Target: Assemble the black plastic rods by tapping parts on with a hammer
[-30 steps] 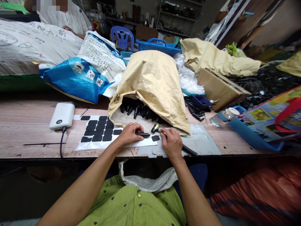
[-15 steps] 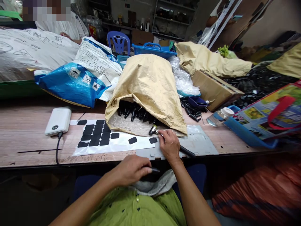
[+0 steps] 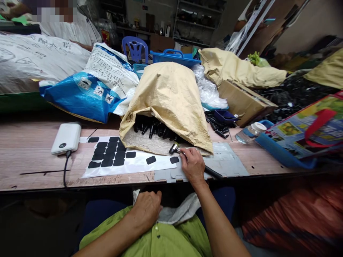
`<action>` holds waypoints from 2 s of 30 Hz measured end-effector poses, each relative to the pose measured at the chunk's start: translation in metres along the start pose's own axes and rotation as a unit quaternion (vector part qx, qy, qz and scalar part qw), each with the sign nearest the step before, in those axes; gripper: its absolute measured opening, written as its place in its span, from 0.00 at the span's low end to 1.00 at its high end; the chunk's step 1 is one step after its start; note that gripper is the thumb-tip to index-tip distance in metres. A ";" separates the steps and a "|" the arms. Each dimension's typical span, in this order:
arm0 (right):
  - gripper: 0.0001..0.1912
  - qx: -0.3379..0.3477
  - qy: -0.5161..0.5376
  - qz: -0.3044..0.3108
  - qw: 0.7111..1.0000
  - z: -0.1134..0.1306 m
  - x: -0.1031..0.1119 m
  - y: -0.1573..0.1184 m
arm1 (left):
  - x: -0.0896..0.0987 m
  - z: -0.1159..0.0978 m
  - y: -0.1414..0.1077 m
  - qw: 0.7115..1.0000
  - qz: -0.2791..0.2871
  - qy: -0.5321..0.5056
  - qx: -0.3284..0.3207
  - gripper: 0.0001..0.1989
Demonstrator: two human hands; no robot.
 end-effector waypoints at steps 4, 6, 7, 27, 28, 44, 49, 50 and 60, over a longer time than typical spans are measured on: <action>0.12 0.001 -0.008 0.005 1.000 -0.001 -0.001 0.000 | 0.055 -0.006 0.004 0.987 -0.057 -0.129 -0.075 0.14; 0.12 0.001 -0.008 0.005 1.000 -0.001 -0.002 0.000 | 0.099 0.011 0.019 0.974 -0.168 -0.153 -0.024 0.15; 0.12 0.000 -0.009 0.005 1.000 -0.001 -0.002 0.000 | 0.122 0.024 0.028 0.958 -0.244 -0.147 0.017 0.15; 0.10 -0.008 -0.004 0.005 1.000 -0.003 -0.003 0.000 | 0.145 0.071 0.053 0.939 -0.314 -0.115 -0.077 0.09; 0.10 -0.007 -0.005 0.005 1.000 -0.003 -0.003 0.000 | 0.139 0.069 0.052 0.940 -0.303 -0.116 -0.107 0.08; 0.11 -0.010 0.029 0.009 0.999 -0.003 0.000 0.003 | 0.127 0.072 0.063 0.922 -0.319 -0.154 -0.154 0.10; 0.14 -0.025 0.171 -0.003 0.985 0.017 0.017 0.003 | 0.128 0.075 0.066 0.920 -0.303 -0.203 -0.143 0.10; 0.14 -0.023 0.196 0.003 0.980 0.023 0.019 0.003 | 0.128 0.076 0.067 0.919 -0.299 -0.213 -0.141 0.10; 0.15 0.028 0.203 0.042 0.978 0.067 0.025 -0.002 | 0.129 0.075 0.069 0.919 -0.291 -0.232 -0.126 0.08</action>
Point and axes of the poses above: each hand's wrist, its own y-axis towards the middle knuckle, its own x-axis out of the back of the hand, z = x × y, the point moved 6 cm from there along y, towards the middle knuckle, and after that the axes turned 4 degrees about -x, right-handed, at the moved point
